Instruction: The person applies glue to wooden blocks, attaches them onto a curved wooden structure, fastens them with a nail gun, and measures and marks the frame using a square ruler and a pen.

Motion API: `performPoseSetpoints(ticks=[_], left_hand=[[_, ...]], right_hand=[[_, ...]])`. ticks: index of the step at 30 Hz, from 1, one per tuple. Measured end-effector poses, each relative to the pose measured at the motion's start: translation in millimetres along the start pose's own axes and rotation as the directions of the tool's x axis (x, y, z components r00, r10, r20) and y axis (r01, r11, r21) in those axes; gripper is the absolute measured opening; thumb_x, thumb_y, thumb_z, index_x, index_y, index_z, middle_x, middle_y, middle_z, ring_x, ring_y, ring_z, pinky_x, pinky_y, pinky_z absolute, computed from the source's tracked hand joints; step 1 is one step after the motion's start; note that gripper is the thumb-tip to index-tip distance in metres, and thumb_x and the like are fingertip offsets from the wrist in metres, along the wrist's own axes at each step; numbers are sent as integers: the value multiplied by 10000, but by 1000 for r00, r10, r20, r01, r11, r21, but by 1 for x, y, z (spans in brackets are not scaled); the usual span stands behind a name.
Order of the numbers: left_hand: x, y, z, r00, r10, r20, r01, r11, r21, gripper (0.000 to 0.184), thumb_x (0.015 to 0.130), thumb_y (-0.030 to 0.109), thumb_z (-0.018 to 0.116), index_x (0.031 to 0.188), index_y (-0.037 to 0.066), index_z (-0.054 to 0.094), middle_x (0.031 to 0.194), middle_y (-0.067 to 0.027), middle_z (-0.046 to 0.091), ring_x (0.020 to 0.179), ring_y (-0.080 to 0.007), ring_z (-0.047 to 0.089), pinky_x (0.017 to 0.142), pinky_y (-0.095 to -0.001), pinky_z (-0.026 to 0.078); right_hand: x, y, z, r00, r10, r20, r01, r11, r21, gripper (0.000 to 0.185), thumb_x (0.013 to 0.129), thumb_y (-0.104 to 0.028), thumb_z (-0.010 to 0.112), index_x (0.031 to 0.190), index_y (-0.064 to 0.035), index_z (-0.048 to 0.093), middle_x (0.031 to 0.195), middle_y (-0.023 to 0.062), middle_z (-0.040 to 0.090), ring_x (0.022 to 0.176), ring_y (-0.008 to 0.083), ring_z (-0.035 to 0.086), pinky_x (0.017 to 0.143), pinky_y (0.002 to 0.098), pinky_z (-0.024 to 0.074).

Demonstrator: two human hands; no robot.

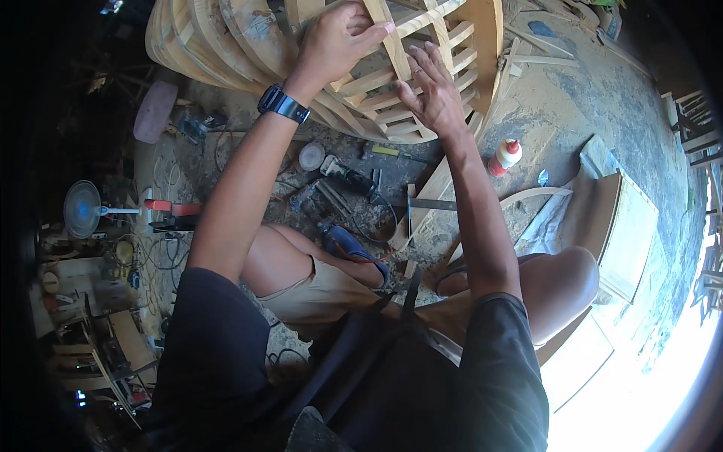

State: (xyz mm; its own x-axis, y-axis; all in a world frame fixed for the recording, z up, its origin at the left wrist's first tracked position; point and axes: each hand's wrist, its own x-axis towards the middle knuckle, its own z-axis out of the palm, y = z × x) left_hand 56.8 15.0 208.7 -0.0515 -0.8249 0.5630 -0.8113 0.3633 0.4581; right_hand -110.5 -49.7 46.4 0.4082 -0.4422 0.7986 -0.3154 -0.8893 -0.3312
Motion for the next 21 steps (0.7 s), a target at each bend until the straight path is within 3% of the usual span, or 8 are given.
performPoseSetpoints(ticks=[3,5,8,9,12,16,17,21], left_hand=[[-5,-1,7,986,-112,127,110,994,20,295,924,214,740,1043,-44,660,900,-184,714,848,-274,710,724,-414,548],[-4,-4,14,990,-115,82,125,983,-131,310,912,219,754,1042,-46,661,929,-185,717,891,-270,707,765,-409,549],[-5,-3,18,992,-105,76,114,985,-133,364,893,224,773,1102,-48,652,984,-192,721,915,-285,701,802,-414,551],[-6,-4,16,976,-120,183,124,992,-12,392,939,124,752,1239,-67,589,1232,-177,705,1073,-194,698,935,-299,547],[-7,-30,29,989,-72,129,101,966,-239,377,937,165,762,1198,-74,630,1175,-159,736,1075,-174,701,930,-295,542],[-9,-37,32,986,-122,112,153,931,-331,456,900,193,803,1191,-110,627,1132,-168,741,1140,-198,684,980,-333,511],[-9,-41,33,997,-49,55,62,958,-281,424,896,170,810,1163,-105,631,1097,-204,752,966,-192,731,864,-303,556],[-12,-32,33,993,-107,49,118,900,-420,318,914,95,780,1119,-100,636,1106,-179,748,996,-161,706,869,-283,547]], right_hand=[[0,2,3,1000,2,-6,-2,1000,-2,527,920,-266,707,1344,26,596,1401,202,579,1395,454,445,1138,496,408],[-3,0,5,999,40,-15,-40,999,-1,535,933,-274,691,1377,4,580,1435,182,569,1418,414,439,1143,486,400],[-18,-11,1,985,140,-104,-134,989,63,508,921,-250,690,1367,-28,591,1443,163,574,1429,364,453,1121,468,397],[-27,-18,1,953,225,-205,-206,972,109,478,904,-210,709,1337,-35,609,1412,168,596,1392,366,492,1114,456,405],[-52,-27,22,829,443,-342,-382,894,232,371,865,-131,729,1216,-40,649,1263,179,668,1226,367,617,1045,437,466],[-55,-39,38,797,461,-389,-407,887,216,367,840,-142,759,1169,-28,642,1142,171,693,1094,356,657,964,437,504],[-53,-40,39,788,470,-397,-417,882,219,367,840,-142,759,1169,-28,642,1142,171,693,1094,356,657,964,437,504],[-35,-46,35,815,439,-378,-396,898,190,461,821,-217,817,1197,-29,629,1142,160,696,1053,354,658,928,430,507]])
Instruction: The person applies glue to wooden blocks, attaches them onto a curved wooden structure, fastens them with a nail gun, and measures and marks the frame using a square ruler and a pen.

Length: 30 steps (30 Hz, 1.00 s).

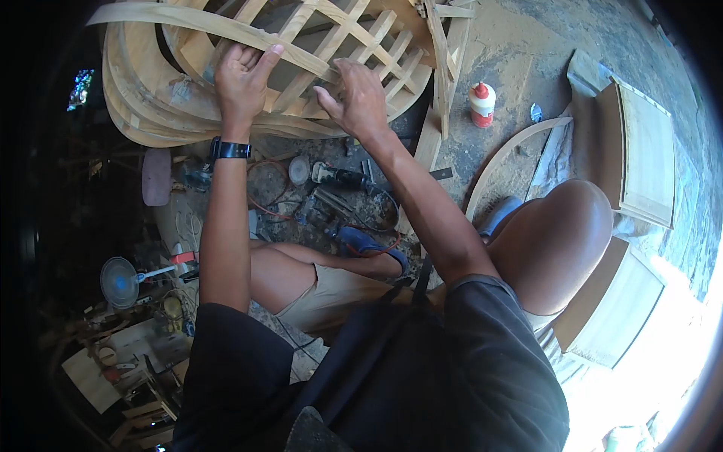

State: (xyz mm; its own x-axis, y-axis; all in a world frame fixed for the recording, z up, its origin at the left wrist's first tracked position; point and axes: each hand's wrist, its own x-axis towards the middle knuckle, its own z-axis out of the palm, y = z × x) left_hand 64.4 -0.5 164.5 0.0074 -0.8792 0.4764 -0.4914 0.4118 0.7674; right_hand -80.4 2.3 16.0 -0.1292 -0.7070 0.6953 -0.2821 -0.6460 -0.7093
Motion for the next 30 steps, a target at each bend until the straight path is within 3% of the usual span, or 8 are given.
performPoseSetpoints(ticks=[1,3,8,16,18,21,26,30], left_hand=[[-1,4,0,1000,-1,8,1,1000,3,318,914,95,780,1119,-100,636,1106,-179,748,996,-161,706,869,-283,547],[0,9,-3,994,-77,73,72,995,72,362,930,23,742,1230,-98,579,1225,-197,690,1144,-197,654,1001,-305,522],[-1,9,-2,994,-79,74,75,996,57,392,930,25,742,1254,-100,561,1236,-201,684,1143,-193,652,999,-299,523],[-6,18,3,992,-119,30,118,992,50,462,916,54,769,1288,-97,541,1234,-196,684,1140,-191,649,990,-301,527],[-10,23,8,998,-57,-18,60,940,337,516,893,78,802,1302,-85,533,1222,-180,681,1124,-195,650,983,-316,525],[-12,13,11,997,7,-78,18,950,311,538,851,177,859,1241,-73,585,1112,-161,712,1041,-196,669,955,-343,523],[-15,15,12,994,-38,-99,55,983,174,605,858,121,847,1319,-97,520,1167,-167,669,1045,-210,649,965,-356,507],[-16,12,10,993,-39,-109,60,978,201,615,865,119,839,1335,-103,510,1171,-165,660,1076,-212,638,978,-354,499]], right_hand=[[3,-4,1,1000,4,16,-4,1000,-3,486,816,-238,829,1206,-30,626,1146,158,695,1043,354,656,921,428,506],[6,-7,7,999,-33,-17,33,999,-11,462,825,-232,823,1193,-29,633,1115,156,706,994,355,665,890,424,518],[7,-8,15,1000,-18,-25,18,1000,-13,367,844,-201,788,1137,-29,651,950,156,711,857,357,669,804,434,535],[10,-12,15,999,35,-3,-35,999,3,301,855,-161,755,1109,-35,655,900,159,704,817,363,673,724,459,537],[10,-11,15,999,39,-3,-39,999,6,299,852,-156,757,1106,-34,656,896,158,704,811,362,674,714,461,536],[9,-11,14,999,48,6,-48,998,30,307,840,-141,764,1105,-29,658,902,155,707,814,357,675,726,450,536],[8,-9,13,999,32,-40,-30,998,51,351,807,-123,783,1115,-13,656,979,153,721,852,340,686,764,426,533],[7,-5,18,998,7,-60,-3,998,65,357,798,-120,785,1111,-1,660,1040,157,729,926,319,703,810,411,538]])
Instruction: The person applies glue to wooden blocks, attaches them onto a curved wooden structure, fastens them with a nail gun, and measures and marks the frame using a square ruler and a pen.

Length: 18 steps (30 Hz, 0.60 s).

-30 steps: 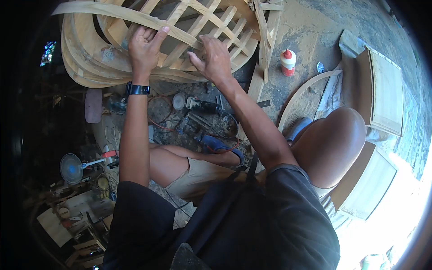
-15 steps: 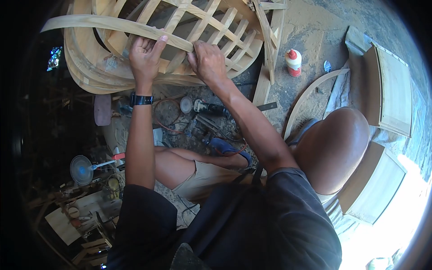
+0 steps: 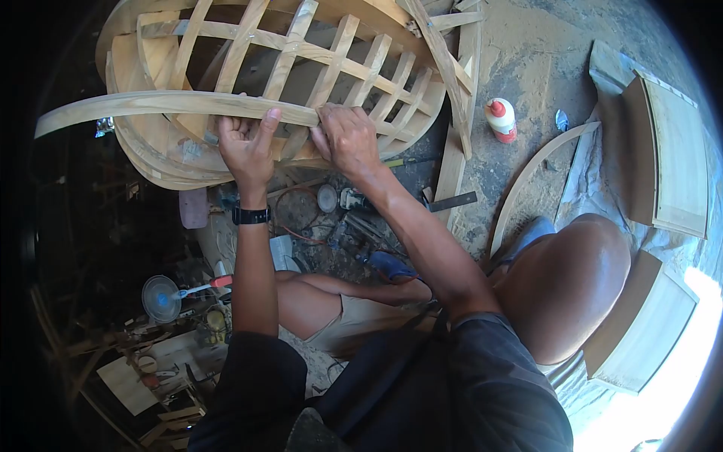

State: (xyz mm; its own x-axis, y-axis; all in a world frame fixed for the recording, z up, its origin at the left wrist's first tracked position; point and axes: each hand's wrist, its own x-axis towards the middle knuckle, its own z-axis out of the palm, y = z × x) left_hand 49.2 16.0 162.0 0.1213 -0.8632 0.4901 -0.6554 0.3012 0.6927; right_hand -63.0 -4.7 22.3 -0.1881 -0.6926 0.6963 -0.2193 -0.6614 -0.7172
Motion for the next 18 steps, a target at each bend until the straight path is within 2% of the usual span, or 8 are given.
performPoseSetpoints(ticks=[4,6,9,12,13,15,16,18], left_hand=[[-1,3,3,1000,-8,-21,10,995,97,585,855,134,848,1315,-84,559,1149,-144,677,1059,-196,644,966,-344,503],[0,6,5,1000,0,19,-5,963,270,523,843,147,855,1267,-56,627,1121,-126,700,1029,-180,654,940,-335,512],[3,-3,4,998,17,58,-30,974,223,478,838,158,859,1230,-36,668,1107,-124,716,1008,-183,663,923,-334,518],[0,-10,0,996,-70,49,61,985,163,475,865,145,835,1251,-58,649,1151,-142,710,1020,-187,654,931,-344,515],[-1,3,1,997,-52,53,38,969,245,494,878,146,824,1278,-69,629,1160,-147,707,1020,-184,648,930,-347,515],[0,-5,-4,994,-66,86,37,953,301,519,898,172,808,1310,-71,606,1213,-164,683,1070,-212,634,976,-377,496],[0,-36,-12,994,-71,86,38,941,336,551,896,197,813,1324,-71,593,1256,-183,665,1121,-249,628,1019,-405,474],[0,-25,-8,993,-102,60,68,904,421,633,876,246,829,1360,-65,563,1297,-223,649,1194,-328,621,1055,-436,456]], right_hand=[[2,-1,-2,1000,-12,0,12,1000,7,335,799,-116,781,1093,2,671,1027,160,727,921,313,705,807,403,540],[3,-3,-2,1000,-7,6,7,1000,10,327,797,-107,778,1087,2,673,1024,161,726,917,315,705,805,401,540],[5,-6,-2,1000,-2,6,2,1000,14,313,791,-93,776,1070,2,671,994,159,721,888,316,700,787,402,536],[5,-3,-2,999,-43,-29,44,997,61,311,776,-81,781,1033,7,632,889,150,677,781,331,657,724,426,508],[2,-2,-3,999,-40,-10,41,998,47,342,768,-77,775,1059,11,618,919,167,668,825,348,656,742,444,510],[-2,-3,-2,999,9,32,-10,999,38,368,757,-92,767,1075,18,619,990,188,649,890,372,644,786,461,510],[-5,-2,4,1000,2,11,-3,1000,22,366,764,-96,763,1079,25,622,991,188,651,903,375,648,802,452,515],[-3,-2,6,1000,-10,10,10,1000,11,406,747,-114,765,1090,50,621,1012,191,663,944,375,657,849,446,517]])
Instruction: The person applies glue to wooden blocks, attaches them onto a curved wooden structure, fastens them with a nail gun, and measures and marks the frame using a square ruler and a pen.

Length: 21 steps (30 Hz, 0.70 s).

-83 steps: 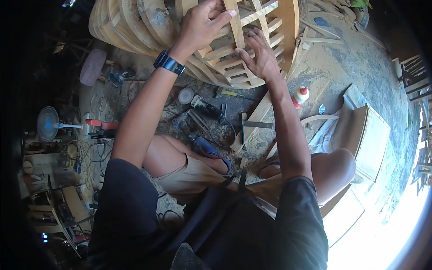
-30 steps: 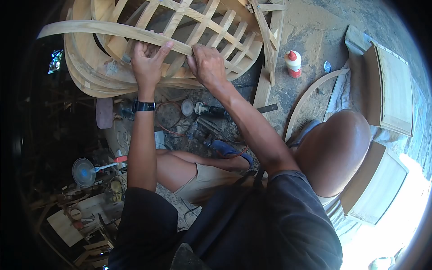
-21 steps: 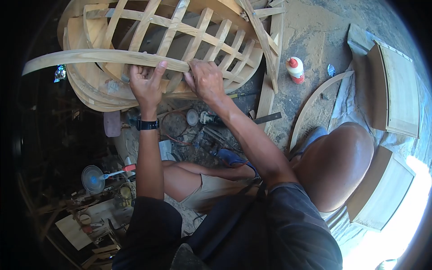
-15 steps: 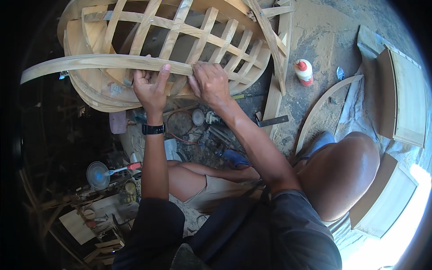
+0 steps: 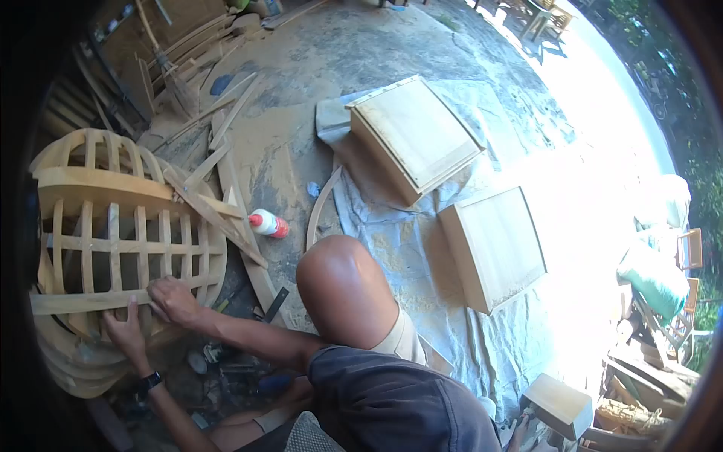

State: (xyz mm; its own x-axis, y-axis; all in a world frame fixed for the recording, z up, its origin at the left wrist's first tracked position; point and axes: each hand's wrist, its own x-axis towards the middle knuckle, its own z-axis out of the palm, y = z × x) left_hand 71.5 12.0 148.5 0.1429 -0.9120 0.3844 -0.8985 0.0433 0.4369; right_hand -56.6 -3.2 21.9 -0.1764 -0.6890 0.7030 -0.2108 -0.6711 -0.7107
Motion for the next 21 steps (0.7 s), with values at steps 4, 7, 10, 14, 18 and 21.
performPoseSetpoints(ticks=[4,7,10,14,18,21], left_hand=[[4,-12,5,1000,4,-10,-3,996,93,665,909,338,785,1391,-51,544,1334,-250,625,1237,-359,602,1065,-438,445],[6,-10,7,994,-111,17,105,972,211,703,909,368,781,1394,-72,527,1354,-260,607,1249,-353,592,1070,-435,439],[4,-5,4,996,-64,68,61,997,56,739,916,368,773,1422,-86,481,1386,-269,574,1267,-348,574,1088,-440,430],[3,14,-3,996,21,84,-23,1000,18,716,907,337,776,1415,-79,488,1380,-280,573,1305,-370,558,1102,-437,423],[-1,33,-7,993,-8,116,42,955,-292,630,842,303,844,1245,-93,564,1190,-251,670,1118,-348,661,965,-422,498],[6,28,-11,991,128,44,-125,990,-68,591,811,293,853,1234,-46,618,1180,-195,713,1098,-291,692,949,-379,524]], right_hand=[[-5,3,9,996,52,73,-49,998,-47,366,783,-117,715,1093,54,621,1027,202,663,957,390,654,854,458,508],[-5,8,8,993,81,88,-75,994,-74,339,809,-126,688,1096,42,620,1021,204,657,957,388,651,850,463,507],[-2,8,9,990,56,127,-47,996,-73,319,818,-130,684,1097,11,621,979,193,658,921,388,653,826,477,513],[6,4,-3,990,52,134,-36,993,-113,184,826,-115,671,965,-32,583,838,169,640,846,387,656,782,504,513],[20,-12,-29,924,202,325,-153,973,-171,219,862,-148,674,1033,-27,611,894,218,676,893,446,656,771,519,520],[28,-16,-41,872,265,411,-210,962,-174,392,884,-185,699,1225,2,648,1050,236,722,902,402,708,811,479,560]])
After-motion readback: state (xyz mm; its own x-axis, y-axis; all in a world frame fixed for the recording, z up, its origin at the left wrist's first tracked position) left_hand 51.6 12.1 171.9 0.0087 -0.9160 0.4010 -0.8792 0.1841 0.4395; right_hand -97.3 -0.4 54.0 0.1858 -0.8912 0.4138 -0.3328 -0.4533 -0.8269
